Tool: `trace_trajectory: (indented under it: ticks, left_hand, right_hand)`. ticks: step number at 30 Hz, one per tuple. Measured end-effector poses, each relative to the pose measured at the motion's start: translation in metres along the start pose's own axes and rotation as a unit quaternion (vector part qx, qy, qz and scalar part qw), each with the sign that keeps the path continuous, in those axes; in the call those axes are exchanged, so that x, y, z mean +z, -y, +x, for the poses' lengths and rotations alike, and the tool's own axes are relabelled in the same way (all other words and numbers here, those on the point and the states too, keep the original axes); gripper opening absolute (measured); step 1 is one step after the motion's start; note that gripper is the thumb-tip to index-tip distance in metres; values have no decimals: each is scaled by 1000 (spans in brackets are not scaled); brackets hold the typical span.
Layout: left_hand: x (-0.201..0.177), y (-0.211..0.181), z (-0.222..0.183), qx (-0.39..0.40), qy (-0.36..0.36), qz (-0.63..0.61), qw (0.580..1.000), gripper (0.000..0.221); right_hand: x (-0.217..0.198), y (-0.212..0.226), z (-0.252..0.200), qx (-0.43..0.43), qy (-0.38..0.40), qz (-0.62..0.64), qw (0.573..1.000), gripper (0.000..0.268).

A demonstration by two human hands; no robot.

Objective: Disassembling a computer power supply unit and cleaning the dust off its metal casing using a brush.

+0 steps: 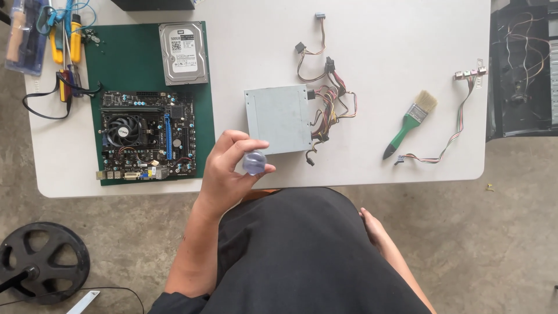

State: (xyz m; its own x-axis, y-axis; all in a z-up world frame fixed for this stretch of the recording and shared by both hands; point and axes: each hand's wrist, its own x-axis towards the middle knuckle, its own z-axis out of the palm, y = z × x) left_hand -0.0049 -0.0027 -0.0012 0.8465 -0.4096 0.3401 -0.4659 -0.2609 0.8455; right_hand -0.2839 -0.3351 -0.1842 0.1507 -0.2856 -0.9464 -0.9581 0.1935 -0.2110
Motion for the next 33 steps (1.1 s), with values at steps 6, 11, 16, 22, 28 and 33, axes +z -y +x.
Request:
trace_trajectory:
  ticks: [6,11,16,22,28,33]
  left_hand:
    - [-6,4,0,-33,-19,27,999,34]
    - [-10,3,0,-44,-24,36,998,33]
    - [-11,3,1,-45,-22,27,998,33]
    - [-5,2,3,-32,-43,1,999,30]
    - [21,14,-6,-50,-64,-10,997,51]
    - [24,4,-4,-15,5,-2,1000,55]
  right_hand:
    - [2,25,-43,-14,-6,-11,1000,81]
    - [-6,18,-17,-8,-11,-50,999,83]
    - [-19,-13,52,-3,-17,-85,996,89]
    - [-26,65,-23,-151,-23,-254,955,58]
    - [45,199,-223,-651,19,-156,743,35]
    - [136,256,-251,-819,-13,-236,522,67]
